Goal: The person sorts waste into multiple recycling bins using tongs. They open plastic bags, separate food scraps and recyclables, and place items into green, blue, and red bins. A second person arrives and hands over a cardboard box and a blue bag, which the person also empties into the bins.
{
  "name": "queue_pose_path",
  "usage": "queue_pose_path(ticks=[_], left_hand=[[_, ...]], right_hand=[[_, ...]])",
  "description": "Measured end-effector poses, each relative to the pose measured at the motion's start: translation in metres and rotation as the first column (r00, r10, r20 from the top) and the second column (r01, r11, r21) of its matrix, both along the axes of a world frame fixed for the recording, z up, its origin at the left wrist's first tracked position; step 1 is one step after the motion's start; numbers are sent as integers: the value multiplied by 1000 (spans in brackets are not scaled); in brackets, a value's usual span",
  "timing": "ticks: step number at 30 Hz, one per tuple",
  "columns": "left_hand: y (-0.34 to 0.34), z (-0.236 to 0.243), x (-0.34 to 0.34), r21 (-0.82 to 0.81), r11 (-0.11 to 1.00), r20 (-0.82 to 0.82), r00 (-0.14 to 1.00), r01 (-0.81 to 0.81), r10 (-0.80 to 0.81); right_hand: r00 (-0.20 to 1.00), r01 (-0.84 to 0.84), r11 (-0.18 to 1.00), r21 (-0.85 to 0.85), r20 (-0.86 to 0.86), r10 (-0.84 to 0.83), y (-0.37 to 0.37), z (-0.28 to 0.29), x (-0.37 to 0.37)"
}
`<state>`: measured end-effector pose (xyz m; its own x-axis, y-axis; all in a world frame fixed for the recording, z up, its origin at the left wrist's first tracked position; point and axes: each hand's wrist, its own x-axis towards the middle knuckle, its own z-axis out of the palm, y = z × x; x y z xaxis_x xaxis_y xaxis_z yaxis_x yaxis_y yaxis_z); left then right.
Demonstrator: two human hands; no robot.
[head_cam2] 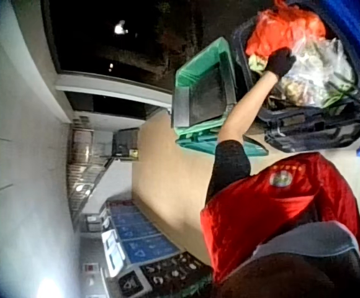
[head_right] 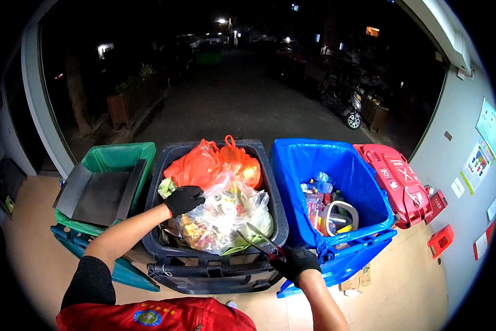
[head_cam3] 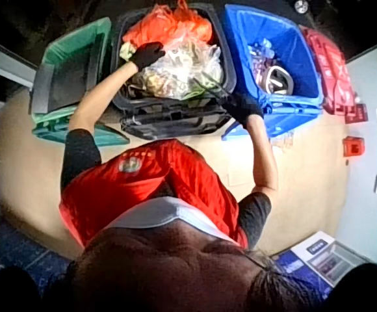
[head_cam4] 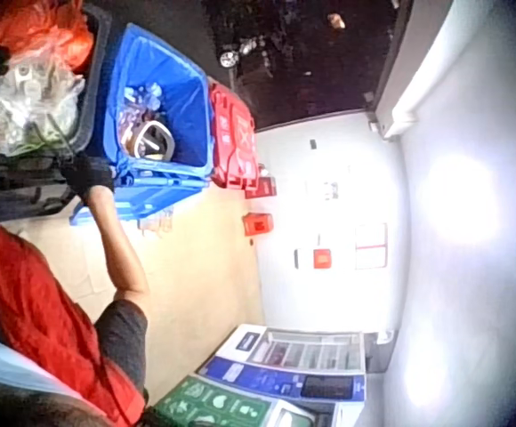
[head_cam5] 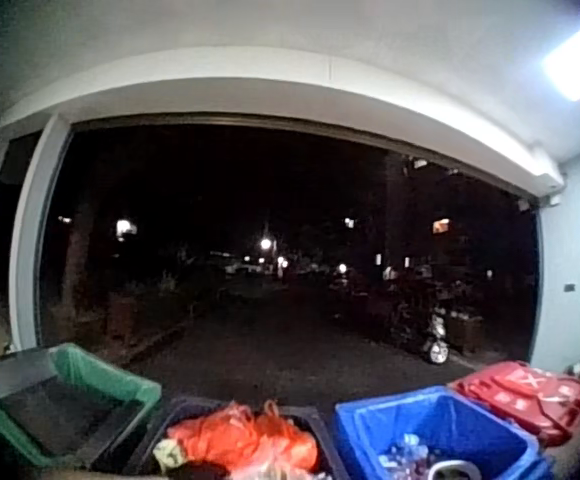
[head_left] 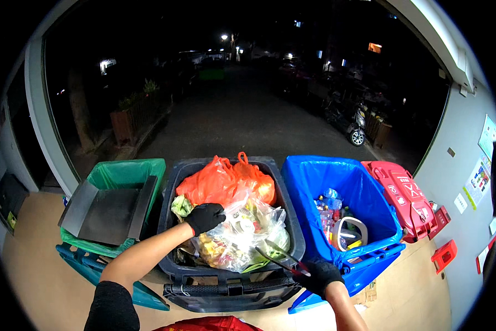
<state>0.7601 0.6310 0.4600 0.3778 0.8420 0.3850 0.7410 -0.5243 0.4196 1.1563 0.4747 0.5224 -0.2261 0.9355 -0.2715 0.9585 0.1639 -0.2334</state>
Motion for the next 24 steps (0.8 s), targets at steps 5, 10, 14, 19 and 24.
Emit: queue_pose_path(ticks=[5, 10, 14, 19, 24], left_hand=[[-3, -7, -3, 155, 988, -33, 999, -14, 19], [3, -26, -21, 308, 947, -93, 989, -85, 119], [15, -20, -55, 201, 941, -84, 952, -273, 295], [25, 53, -3, 488, 868, 187, 982, -85, -9], [44, 46, 65, 158, 937, -149, 945, 313, -290]], right_hand=[[995, 52, 998, 46, -84, -48, -12, 17, 6], [949, 164, 982, 91, -285, -132, -1, 22, 4], [961, 142, 990, 20, -243, -133, 13, 16, -9], [997, 7, 1000, 28, -82, -5, -3, -5, 14], [996, 36, 999, 2, -84, -36, -8, -8, 12]])
